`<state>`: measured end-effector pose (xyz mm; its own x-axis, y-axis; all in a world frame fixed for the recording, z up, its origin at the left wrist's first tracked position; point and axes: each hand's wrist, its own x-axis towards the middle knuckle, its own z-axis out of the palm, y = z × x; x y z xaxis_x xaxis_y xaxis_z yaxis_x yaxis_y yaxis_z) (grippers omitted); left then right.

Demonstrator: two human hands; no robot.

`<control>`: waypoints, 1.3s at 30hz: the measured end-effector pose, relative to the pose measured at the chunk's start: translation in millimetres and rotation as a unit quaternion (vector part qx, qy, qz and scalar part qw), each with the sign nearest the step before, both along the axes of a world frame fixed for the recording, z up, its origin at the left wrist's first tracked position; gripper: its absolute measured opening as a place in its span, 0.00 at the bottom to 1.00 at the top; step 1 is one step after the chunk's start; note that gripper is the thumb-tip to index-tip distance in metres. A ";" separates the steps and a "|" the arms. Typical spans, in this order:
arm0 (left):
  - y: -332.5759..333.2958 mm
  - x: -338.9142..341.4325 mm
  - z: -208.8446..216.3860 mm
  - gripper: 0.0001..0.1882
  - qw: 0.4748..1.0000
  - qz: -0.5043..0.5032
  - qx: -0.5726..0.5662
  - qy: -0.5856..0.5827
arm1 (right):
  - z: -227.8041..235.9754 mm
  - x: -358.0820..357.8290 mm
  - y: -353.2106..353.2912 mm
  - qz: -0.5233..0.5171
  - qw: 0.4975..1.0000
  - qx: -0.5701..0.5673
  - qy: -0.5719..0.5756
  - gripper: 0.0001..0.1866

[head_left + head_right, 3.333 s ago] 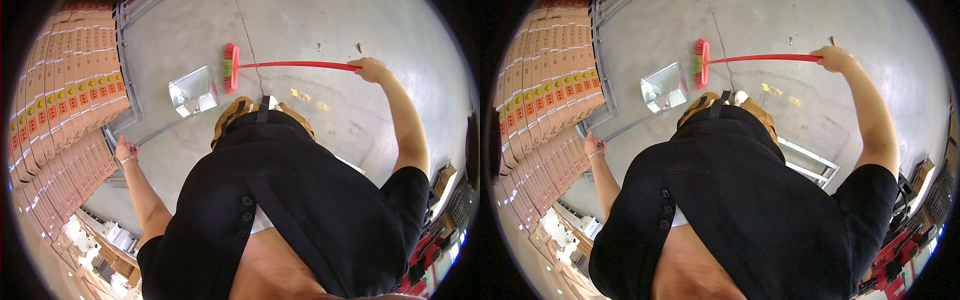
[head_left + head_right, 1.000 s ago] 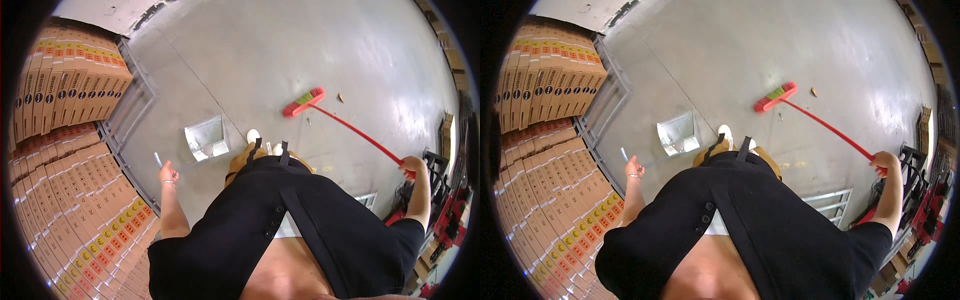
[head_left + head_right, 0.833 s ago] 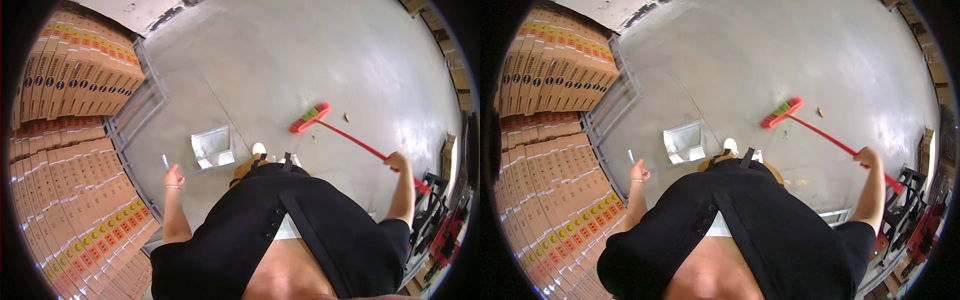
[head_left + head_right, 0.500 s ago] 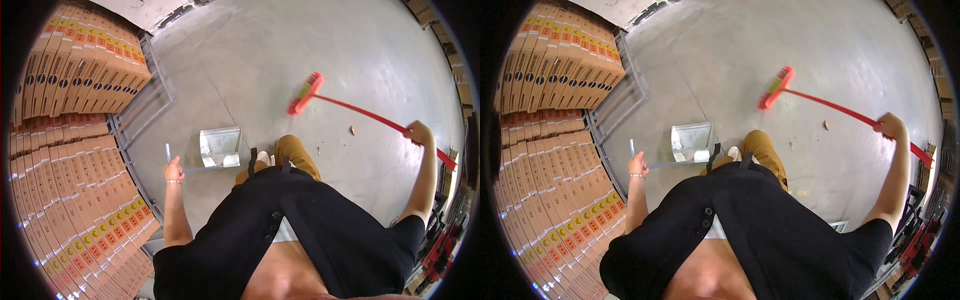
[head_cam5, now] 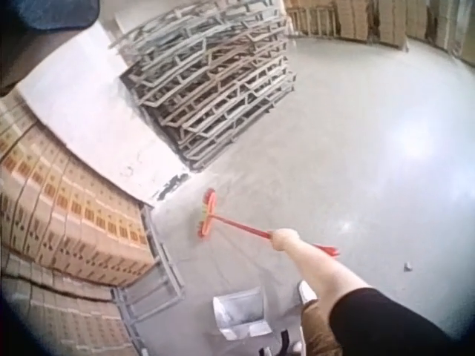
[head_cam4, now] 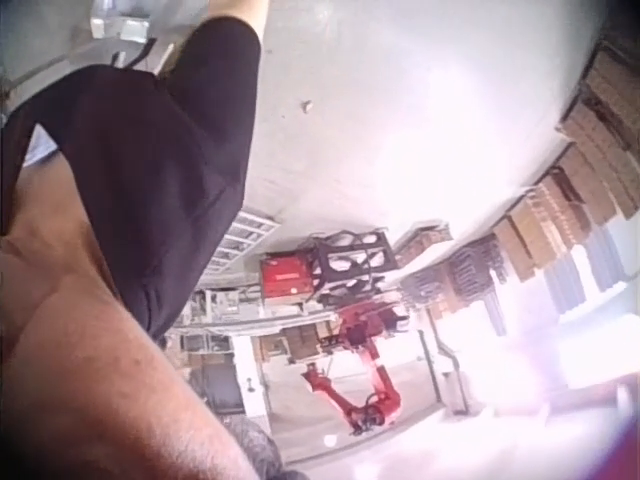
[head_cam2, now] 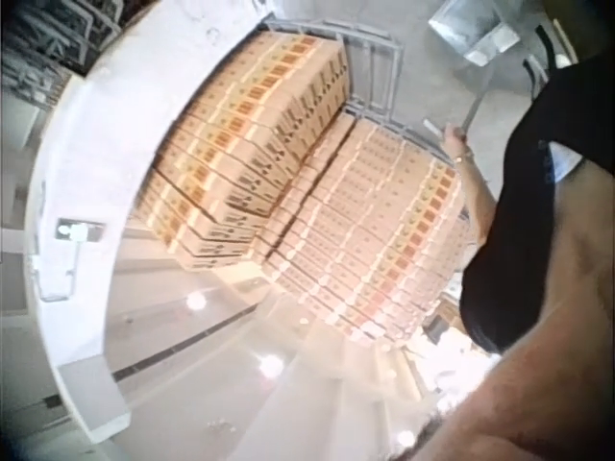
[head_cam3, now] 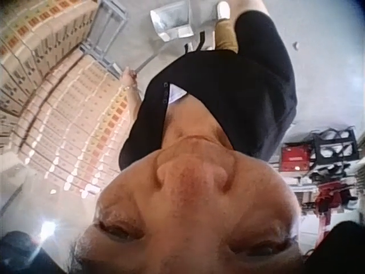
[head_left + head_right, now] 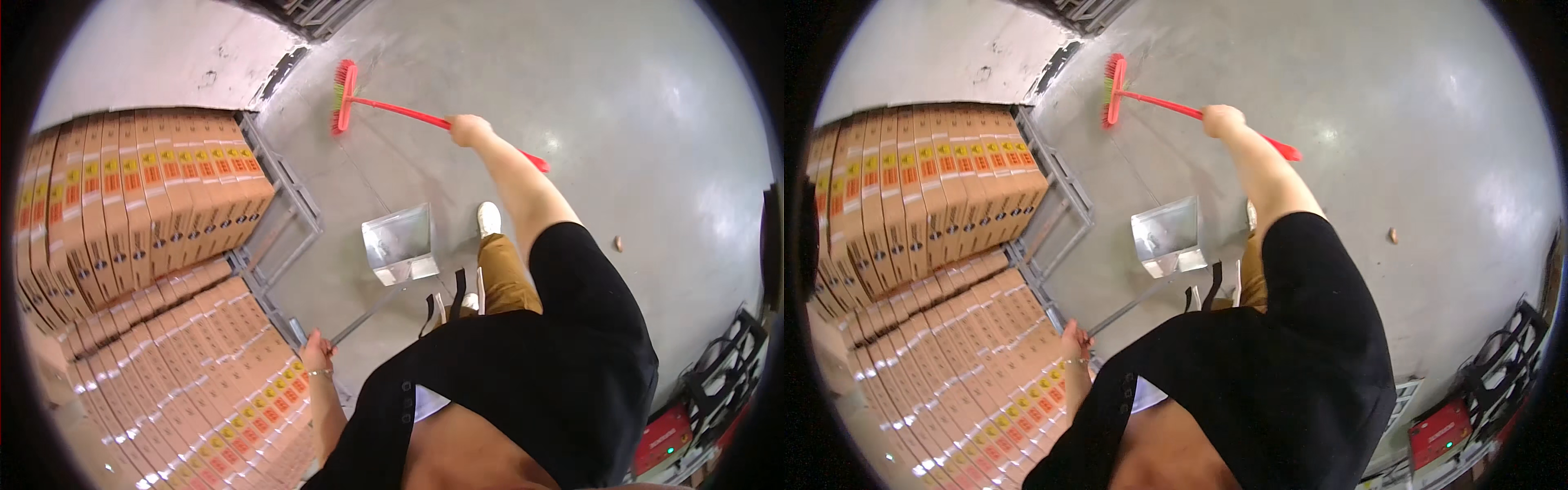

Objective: Sweeping the warehouse floor using a red broom and a metal dustpan.

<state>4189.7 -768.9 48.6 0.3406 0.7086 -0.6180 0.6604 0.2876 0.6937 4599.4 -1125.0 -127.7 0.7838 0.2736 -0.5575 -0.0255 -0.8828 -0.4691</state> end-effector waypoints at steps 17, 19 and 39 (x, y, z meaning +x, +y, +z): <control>-43.7 260.8 11.0 0.15 0.970 -0.233 -0.066 -0.035 | 14.2 -184.6 -285.7 -0.215 0.965 -0.077 0.127 0.20; -50.1 282.6 -3.3 0.14 0.964 -0.258 -0.056 -0.019 | 60.2 -255.9 -319.2 -0.161 0.968 -0.142 0.130 0.17; -234.8 509.2 -29.5 0.13 0.899 -0.435 -0.032 -0.028 | 288.8 -411.1 -399.8 -0.646 0.719 -0.089 0.238 0.15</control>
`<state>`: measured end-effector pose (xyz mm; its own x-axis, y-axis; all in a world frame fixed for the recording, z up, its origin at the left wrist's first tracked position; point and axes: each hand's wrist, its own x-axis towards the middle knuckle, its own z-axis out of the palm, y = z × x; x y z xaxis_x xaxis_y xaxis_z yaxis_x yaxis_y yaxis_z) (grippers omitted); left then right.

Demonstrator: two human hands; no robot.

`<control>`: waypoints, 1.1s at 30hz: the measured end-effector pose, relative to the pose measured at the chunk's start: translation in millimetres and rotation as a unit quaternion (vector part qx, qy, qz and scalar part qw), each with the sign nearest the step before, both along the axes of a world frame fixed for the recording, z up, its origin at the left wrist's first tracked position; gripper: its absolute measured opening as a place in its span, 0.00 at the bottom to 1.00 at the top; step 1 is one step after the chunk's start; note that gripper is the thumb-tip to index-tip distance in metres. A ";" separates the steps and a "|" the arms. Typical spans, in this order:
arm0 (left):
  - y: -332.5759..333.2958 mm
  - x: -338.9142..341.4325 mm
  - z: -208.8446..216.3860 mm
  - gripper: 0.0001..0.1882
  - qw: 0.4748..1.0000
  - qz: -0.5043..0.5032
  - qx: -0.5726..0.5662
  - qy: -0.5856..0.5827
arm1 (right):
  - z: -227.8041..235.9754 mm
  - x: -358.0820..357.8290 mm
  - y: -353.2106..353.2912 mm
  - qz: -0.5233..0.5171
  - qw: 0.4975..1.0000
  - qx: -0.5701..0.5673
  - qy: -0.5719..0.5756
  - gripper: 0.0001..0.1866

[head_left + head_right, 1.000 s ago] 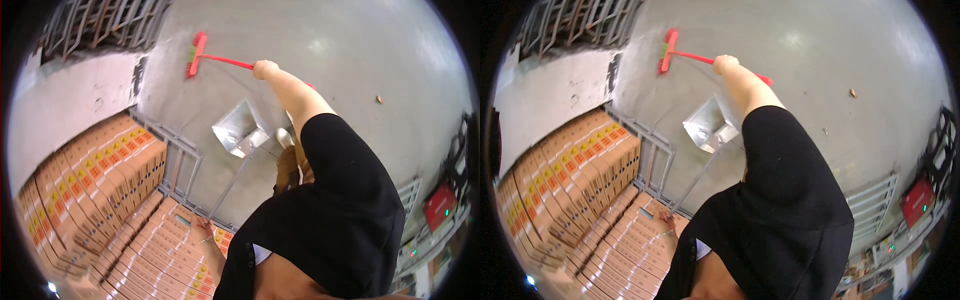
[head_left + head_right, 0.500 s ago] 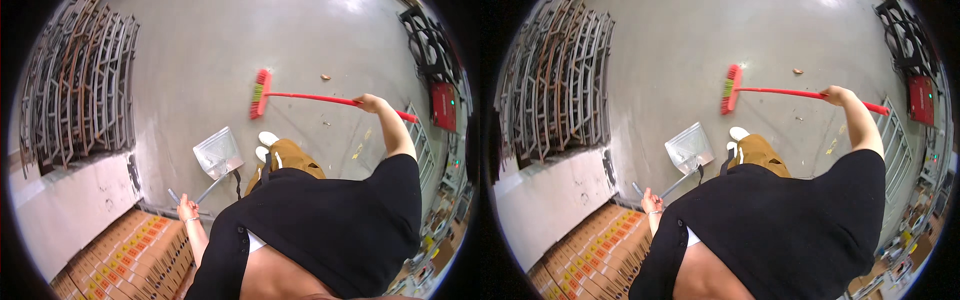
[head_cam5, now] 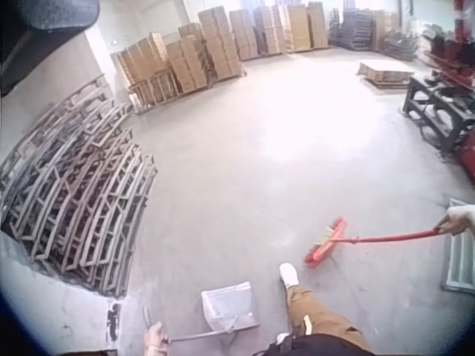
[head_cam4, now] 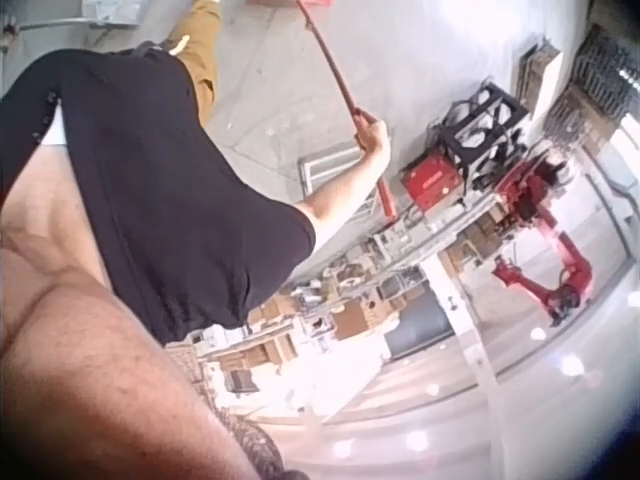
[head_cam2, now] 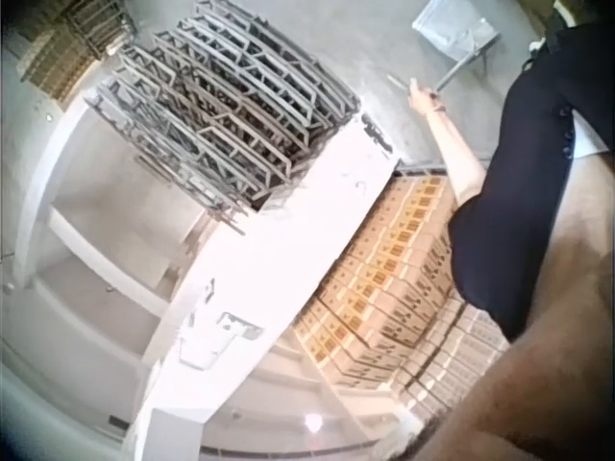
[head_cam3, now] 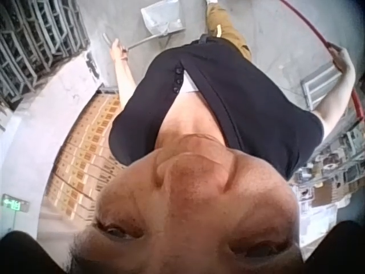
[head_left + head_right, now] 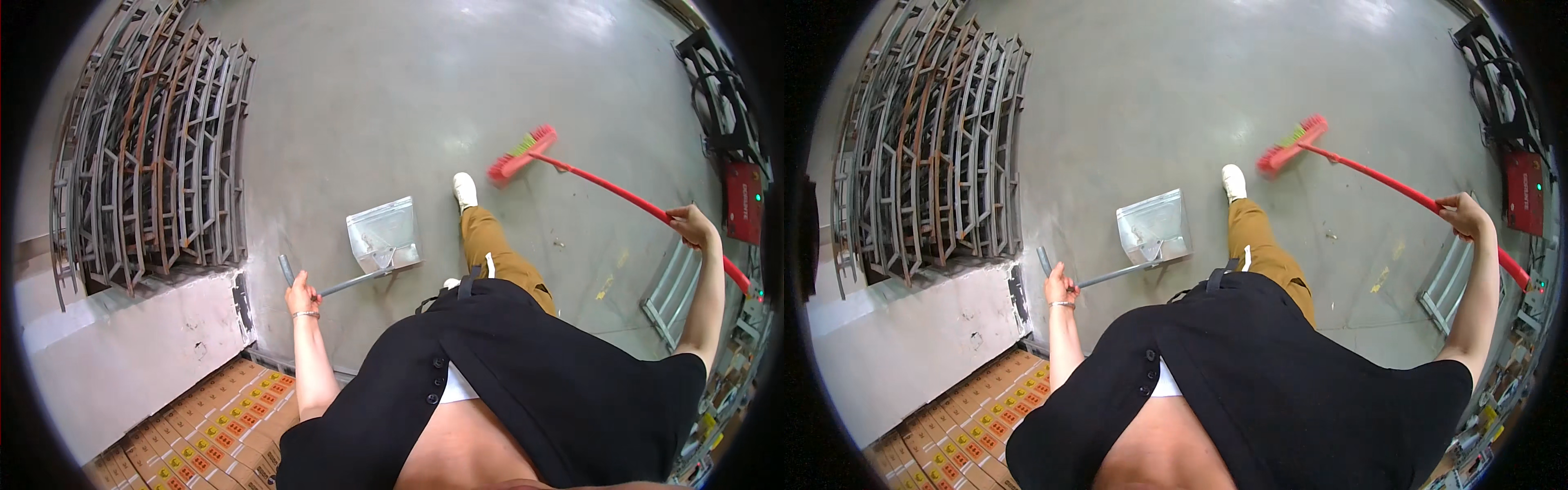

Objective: Sweeping the warehouse floor using a red broom and a metal dustpan.

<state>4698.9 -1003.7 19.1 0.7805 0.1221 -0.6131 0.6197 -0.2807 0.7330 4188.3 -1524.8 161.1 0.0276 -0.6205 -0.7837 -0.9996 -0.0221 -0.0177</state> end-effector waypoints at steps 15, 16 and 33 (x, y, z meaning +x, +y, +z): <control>-205.4 178.4 56.0 0.20 0.999 0.035 0.010 -0.037 | -240.9 501.7 -183.2 0.217 0.959 -0.052 -0.172 0.18; -217.9 195.5 58.3 0.20 0.999 0.033 0.005 -0.037 | -240.7 519.6 -191.5 0.210 0.964 -0.046 -0.155 0.18; -477.2 456.7 -7.0 0.13 0.993 -0.117 0.013 -0.009 | -41.3 360.0 -274.4 -0.194 0.977 0.089 0.020 0.17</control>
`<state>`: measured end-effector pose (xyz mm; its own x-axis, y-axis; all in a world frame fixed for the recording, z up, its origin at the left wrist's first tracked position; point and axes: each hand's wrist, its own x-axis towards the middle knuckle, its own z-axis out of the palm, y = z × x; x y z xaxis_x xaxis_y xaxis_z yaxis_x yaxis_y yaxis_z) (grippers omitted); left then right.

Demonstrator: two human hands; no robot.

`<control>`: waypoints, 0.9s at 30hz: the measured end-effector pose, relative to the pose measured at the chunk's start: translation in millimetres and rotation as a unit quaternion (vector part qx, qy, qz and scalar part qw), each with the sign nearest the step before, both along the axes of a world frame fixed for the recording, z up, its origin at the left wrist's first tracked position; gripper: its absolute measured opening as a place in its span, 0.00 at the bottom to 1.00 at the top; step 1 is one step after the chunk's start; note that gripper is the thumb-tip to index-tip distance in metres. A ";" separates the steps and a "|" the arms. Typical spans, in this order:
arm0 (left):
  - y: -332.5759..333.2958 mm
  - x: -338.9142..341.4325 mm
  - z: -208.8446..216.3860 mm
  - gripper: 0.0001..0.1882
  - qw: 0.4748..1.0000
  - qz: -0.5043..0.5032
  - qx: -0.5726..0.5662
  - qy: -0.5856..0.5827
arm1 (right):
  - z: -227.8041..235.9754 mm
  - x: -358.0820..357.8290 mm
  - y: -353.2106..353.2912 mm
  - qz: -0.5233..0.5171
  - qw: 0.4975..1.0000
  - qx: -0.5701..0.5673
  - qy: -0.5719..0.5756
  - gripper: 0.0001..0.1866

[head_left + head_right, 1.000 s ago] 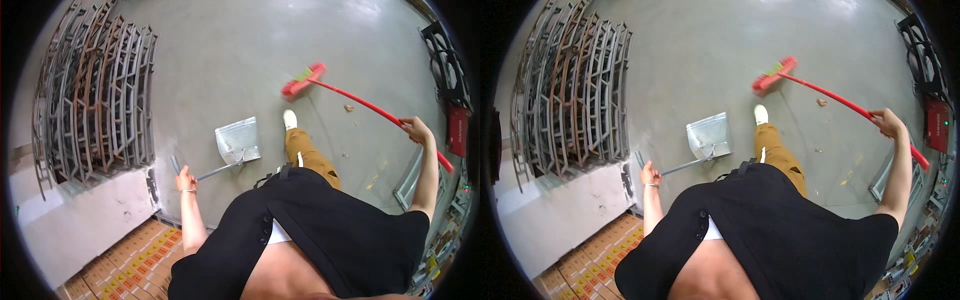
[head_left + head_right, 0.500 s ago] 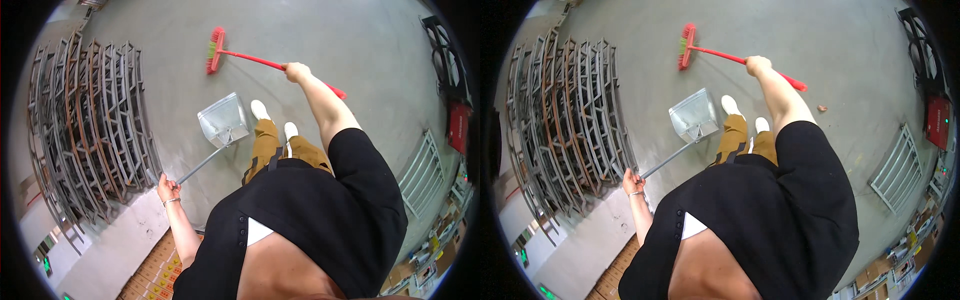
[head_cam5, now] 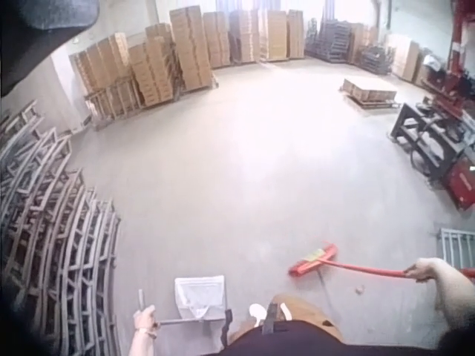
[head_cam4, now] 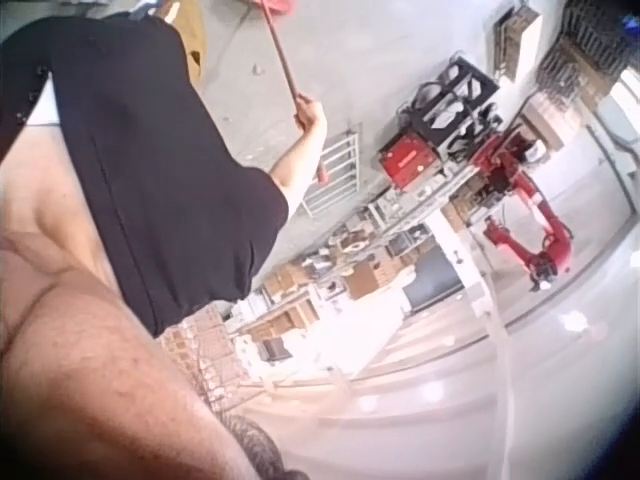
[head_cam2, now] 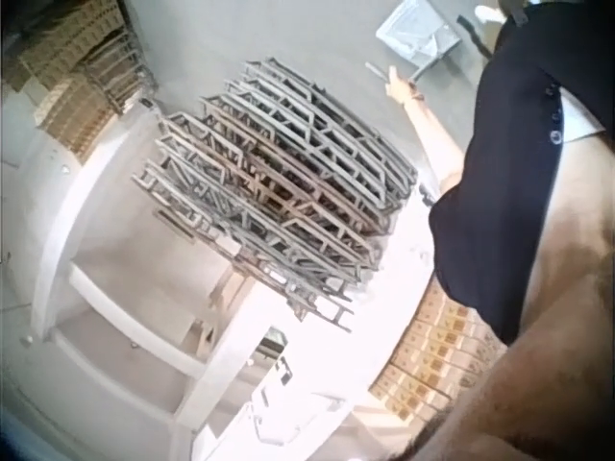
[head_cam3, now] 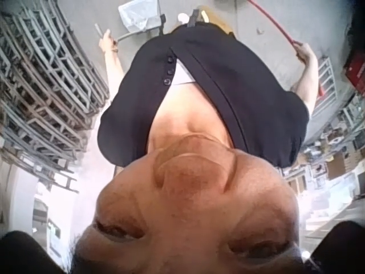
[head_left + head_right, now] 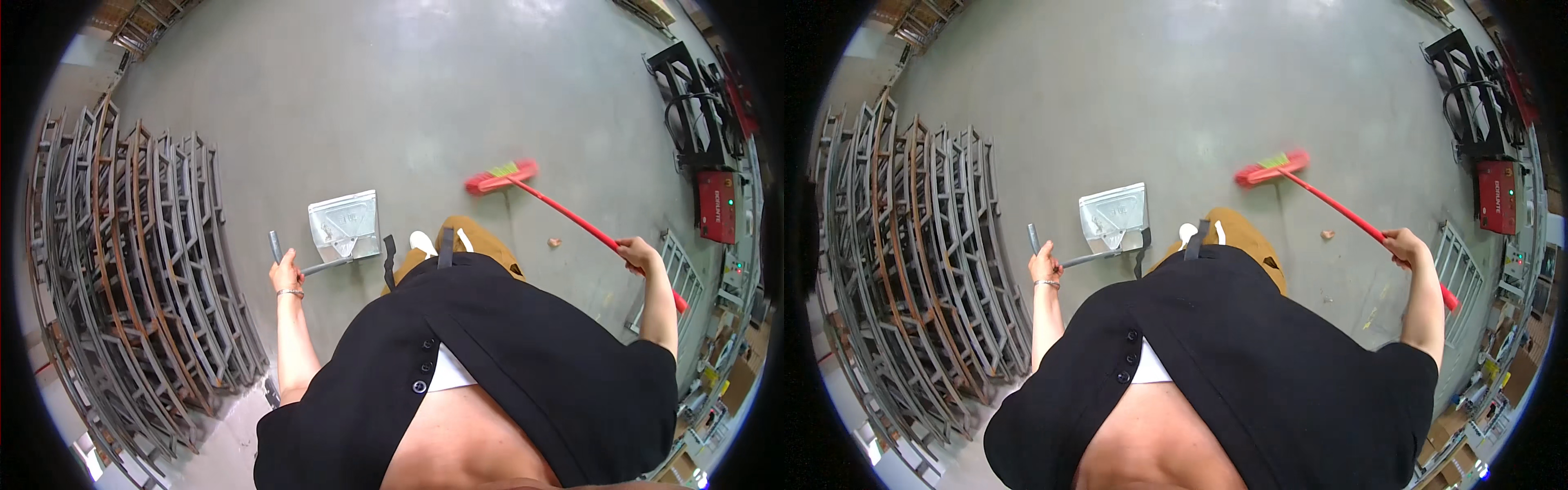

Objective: Sweeping the warehouse floor using a red broom and a metal dustpan.

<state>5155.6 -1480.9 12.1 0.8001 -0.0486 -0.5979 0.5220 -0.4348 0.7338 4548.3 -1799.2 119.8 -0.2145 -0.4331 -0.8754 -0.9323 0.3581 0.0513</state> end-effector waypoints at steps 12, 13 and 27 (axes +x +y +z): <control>-133.5 112.7 -43.2 0.14 0.990 -0.105 0.068 -0.060 | -50.6 206.1 -167.1 -0.085 0.954 -0.091 -0.271 0.18; -152.8 113.1 -32.0 0.15 0.981 -0.146 0.092 -0.093 | -67.0 236.2 -195.3 -0.114 0.948 -0.103 -0.277 0.19; -226.6 135.1 -40.2 0.07 0.972 -0.138 0.180 -0.060 | -223.9 624.4 -457.2 0.165 0.967 -0.103 -0.162 0.16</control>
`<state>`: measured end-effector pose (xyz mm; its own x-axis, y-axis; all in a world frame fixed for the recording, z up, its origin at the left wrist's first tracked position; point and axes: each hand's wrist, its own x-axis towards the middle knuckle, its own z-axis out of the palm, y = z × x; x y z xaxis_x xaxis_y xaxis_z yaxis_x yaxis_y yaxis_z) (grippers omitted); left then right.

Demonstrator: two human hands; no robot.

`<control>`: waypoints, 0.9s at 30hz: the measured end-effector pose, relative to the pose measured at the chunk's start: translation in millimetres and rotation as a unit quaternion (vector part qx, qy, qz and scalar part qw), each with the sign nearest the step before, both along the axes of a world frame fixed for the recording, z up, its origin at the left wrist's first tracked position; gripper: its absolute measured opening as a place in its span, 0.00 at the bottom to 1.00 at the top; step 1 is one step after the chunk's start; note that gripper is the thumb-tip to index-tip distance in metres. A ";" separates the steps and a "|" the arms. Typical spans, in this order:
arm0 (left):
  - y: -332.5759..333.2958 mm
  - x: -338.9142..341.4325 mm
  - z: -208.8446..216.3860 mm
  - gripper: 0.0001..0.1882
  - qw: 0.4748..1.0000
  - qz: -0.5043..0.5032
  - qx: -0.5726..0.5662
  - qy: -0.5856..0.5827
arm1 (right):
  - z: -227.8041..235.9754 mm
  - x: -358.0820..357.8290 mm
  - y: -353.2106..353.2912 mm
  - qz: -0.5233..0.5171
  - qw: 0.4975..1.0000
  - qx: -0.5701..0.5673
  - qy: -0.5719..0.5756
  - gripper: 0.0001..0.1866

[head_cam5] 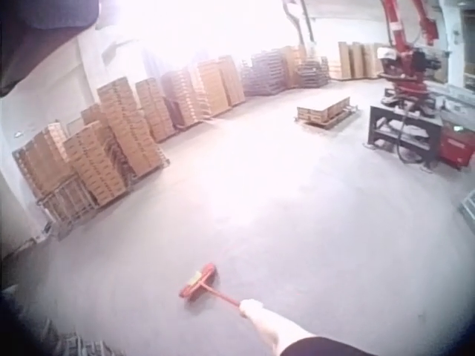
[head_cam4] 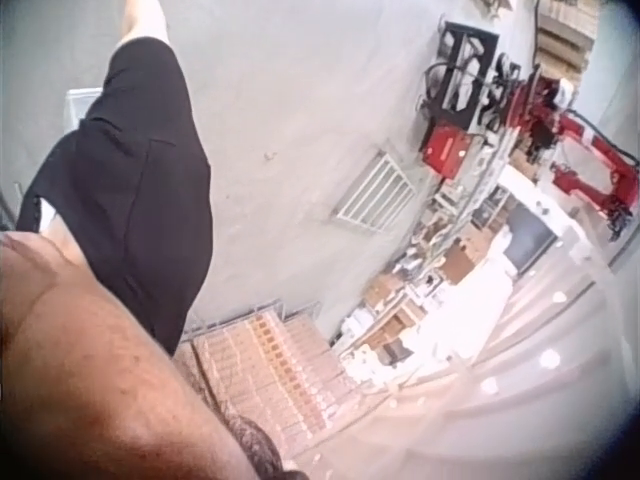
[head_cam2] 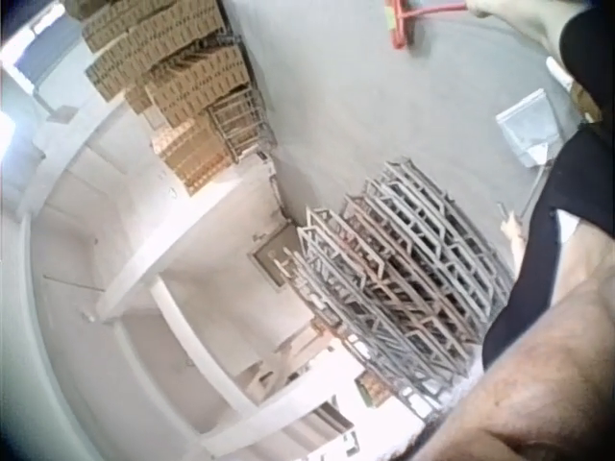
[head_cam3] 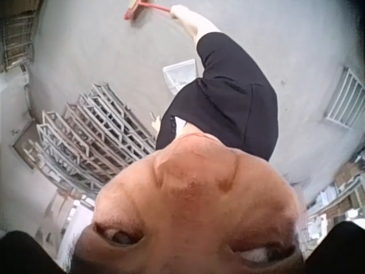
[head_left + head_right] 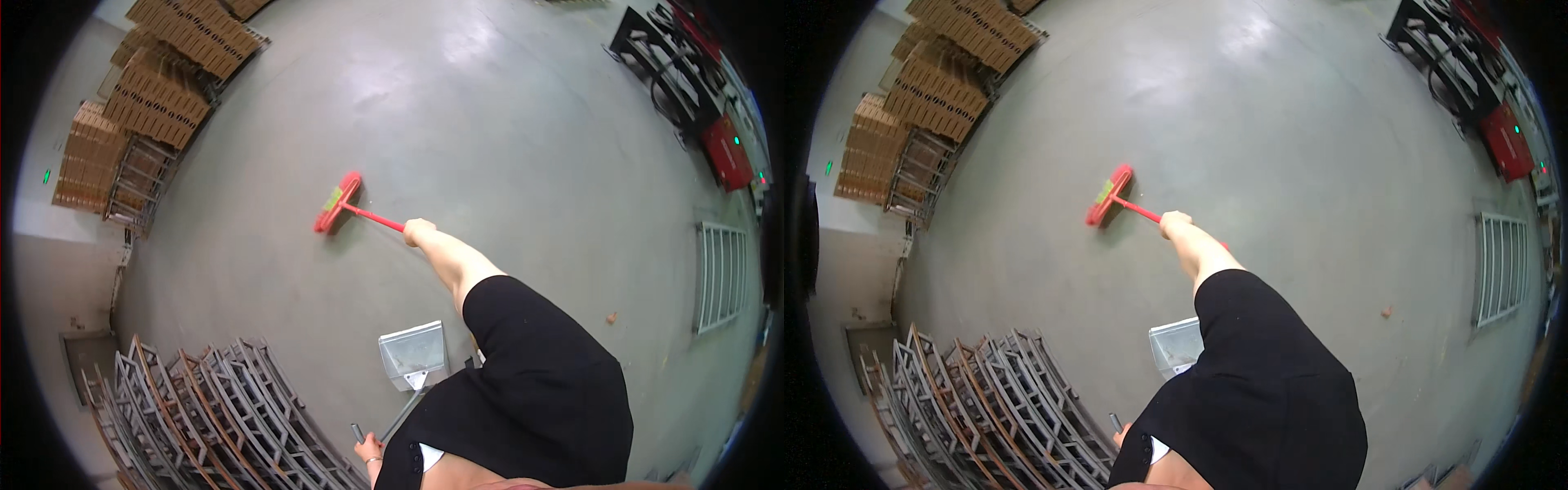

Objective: Sweeping the warehouse floor using a red broom and a metal dustpan.

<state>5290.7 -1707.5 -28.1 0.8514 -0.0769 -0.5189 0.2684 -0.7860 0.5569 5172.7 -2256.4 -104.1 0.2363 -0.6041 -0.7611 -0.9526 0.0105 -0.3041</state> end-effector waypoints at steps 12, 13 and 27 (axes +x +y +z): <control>-44.0 14.2 27.7 0.13 0.987 -0.158 -0.011 0.008 | 13.3 -415.5 207.3 -0.056 0.996 0.039 0.065 0.23; -42.9 13.8 20.2 0.12 0.981 -0.185 -0.049 0.018 | 34.5 -448.0 236.2 -0.100 0.992 0.038 0.063 0.22; -81.4 -89.9 63.3 0.12 0.968 -0.241 -0.011 0.066 | 90.2 -691.5 690.5 -0.483 0.869 -0.010 0.112 0.19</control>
